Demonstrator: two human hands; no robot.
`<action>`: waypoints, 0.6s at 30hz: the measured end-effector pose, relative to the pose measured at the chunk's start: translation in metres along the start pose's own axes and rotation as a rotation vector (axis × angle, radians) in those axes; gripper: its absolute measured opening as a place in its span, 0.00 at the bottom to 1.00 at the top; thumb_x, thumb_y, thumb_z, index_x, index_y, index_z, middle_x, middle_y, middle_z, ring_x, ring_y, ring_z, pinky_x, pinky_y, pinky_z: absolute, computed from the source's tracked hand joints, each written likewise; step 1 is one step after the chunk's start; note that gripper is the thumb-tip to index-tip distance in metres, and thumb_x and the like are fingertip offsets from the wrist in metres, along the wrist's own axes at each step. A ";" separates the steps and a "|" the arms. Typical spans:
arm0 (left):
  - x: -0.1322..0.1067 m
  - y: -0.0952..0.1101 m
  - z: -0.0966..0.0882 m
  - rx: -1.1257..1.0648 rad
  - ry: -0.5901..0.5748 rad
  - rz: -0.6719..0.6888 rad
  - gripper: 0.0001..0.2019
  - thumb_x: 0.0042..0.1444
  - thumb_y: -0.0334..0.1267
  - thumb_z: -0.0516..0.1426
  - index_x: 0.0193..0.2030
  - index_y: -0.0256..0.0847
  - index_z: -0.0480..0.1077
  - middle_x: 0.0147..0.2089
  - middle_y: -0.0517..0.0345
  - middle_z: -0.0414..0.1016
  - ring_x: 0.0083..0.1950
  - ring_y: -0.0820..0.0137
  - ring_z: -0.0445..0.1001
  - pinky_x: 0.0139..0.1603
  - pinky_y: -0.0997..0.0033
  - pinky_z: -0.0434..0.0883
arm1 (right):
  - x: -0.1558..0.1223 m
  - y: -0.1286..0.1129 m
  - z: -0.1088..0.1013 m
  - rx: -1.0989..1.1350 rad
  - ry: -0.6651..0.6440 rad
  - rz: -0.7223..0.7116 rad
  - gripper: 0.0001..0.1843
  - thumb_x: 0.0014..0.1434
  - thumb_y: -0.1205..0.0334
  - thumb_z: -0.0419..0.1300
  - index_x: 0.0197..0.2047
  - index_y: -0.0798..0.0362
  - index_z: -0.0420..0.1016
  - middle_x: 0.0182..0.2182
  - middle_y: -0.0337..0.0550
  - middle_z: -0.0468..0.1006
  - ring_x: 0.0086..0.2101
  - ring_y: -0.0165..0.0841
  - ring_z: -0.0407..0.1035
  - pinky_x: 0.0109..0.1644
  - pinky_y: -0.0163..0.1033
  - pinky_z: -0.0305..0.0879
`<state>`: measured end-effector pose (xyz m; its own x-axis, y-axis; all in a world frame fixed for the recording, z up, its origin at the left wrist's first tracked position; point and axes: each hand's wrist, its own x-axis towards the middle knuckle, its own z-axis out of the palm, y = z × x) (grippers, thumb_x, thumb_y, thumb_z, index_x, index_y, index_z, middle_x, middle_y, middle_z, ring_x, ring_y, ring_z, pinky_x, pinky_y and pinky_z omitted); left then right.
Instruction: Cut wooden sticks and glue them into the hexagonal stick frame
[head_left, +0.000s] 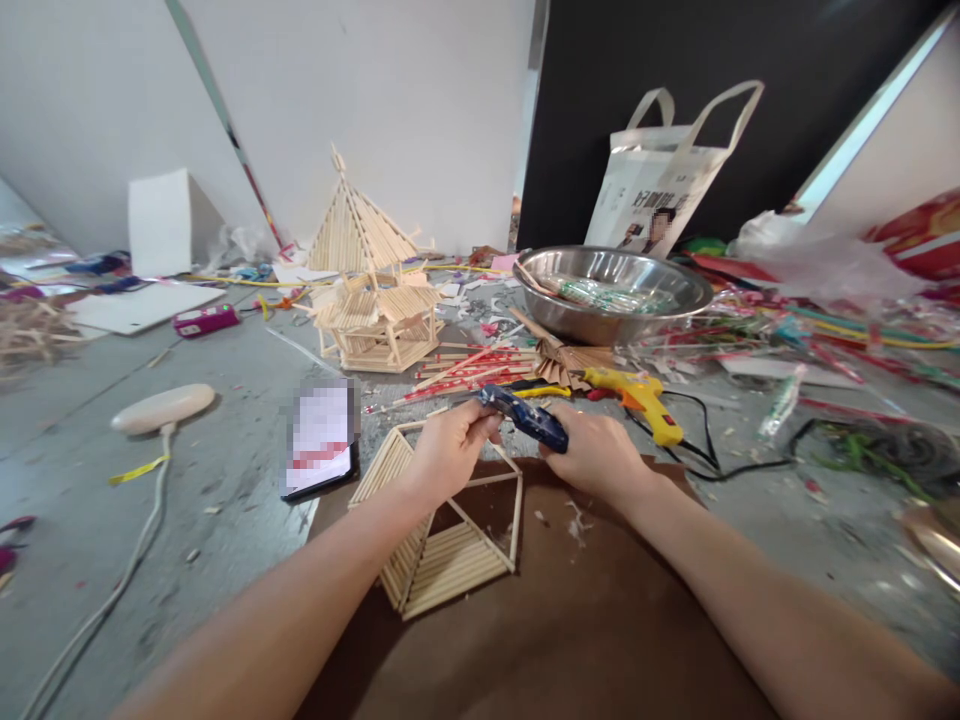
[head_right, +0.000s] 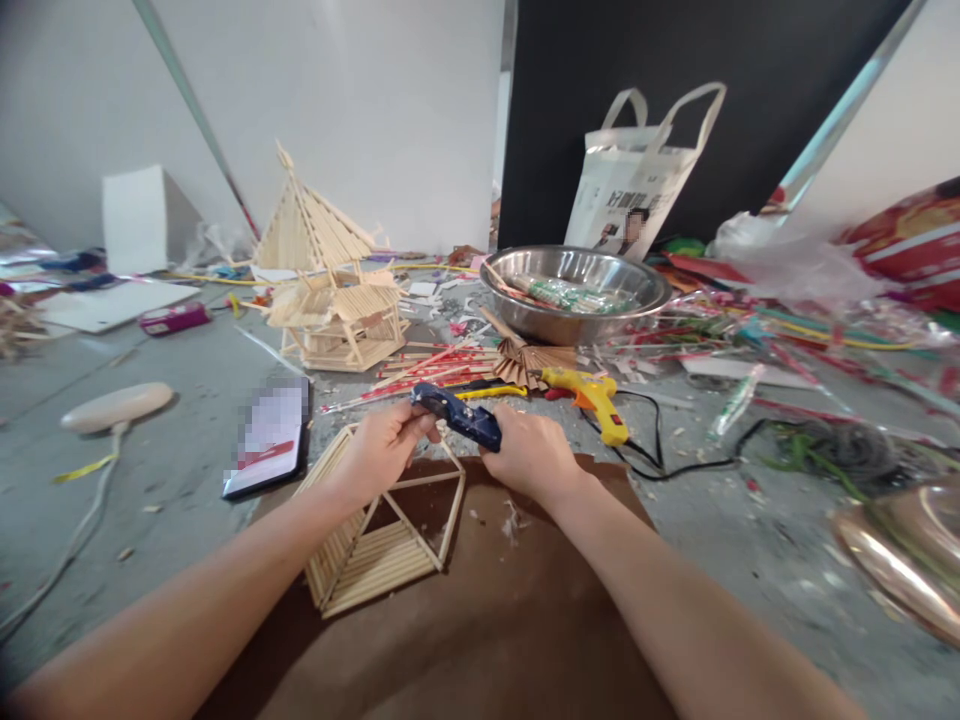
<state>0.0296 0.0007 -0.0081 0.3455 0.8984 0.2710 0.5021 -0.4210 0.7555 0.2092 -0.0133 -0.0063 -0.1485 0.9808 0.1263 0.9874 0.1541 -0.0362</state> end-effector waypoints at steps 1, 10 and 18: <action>0.000 0.000 0.000 -0.010 -0.008 0.012 0.12 0.53 0.37 0.45 0.26 0.37 0.65 0.24 0.61 0.68 0.24 0.78 0.63 0.27 0.80 0.59 | 0.000 0.001 0.000 -0.006 0.001 0.013 0.12 0.46 0.56 0.49 0.34 0.52 0.63 0.25 0.41 0.73 0.26 0.35 0.67 0.25 0.35 0.49; 0.008 -0.003 -0.012 0.087 -0.116 -0.030 0.14 0.50 0.44 0.48 0.29 0.37 0.69 0.28 0.60 0.69 0.29 0.75 0.65 0.30 0.77 0.59 | 0.009 0.013 0.005 -0.062 0.083 0.162 0.30 0.48 0.40 0.43 0.47 0.53 0.58 0.36 0.49 0.71 0.35 0.40 0.65 0.31 0.39 0.56; 0.015 -0.006 -0.039 0.070 -0.502 -0.194 0.12 0.43 0.40 0.53 0.31 0.35 0.70 0.29 0.58 0.73 0.30 0.73 0.68 0.32 0.77 0.62 | 0.013 0.022 0.023 -0.103 0.060 0.116 0.37 0.49 0.39 0.38 0.52 0.59 0.55 0.44 0.56 0.66 0.43 0.44 0.60 0.44 0.46 0.53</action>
<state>0.0013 0.0215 0.0150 0.5686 0.7977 -0.2007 0.6401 -0.2758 0.7171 0.2277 0.0052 -0.0278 -0.0331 0.9820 0.1862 0.9986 0.0246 0.0477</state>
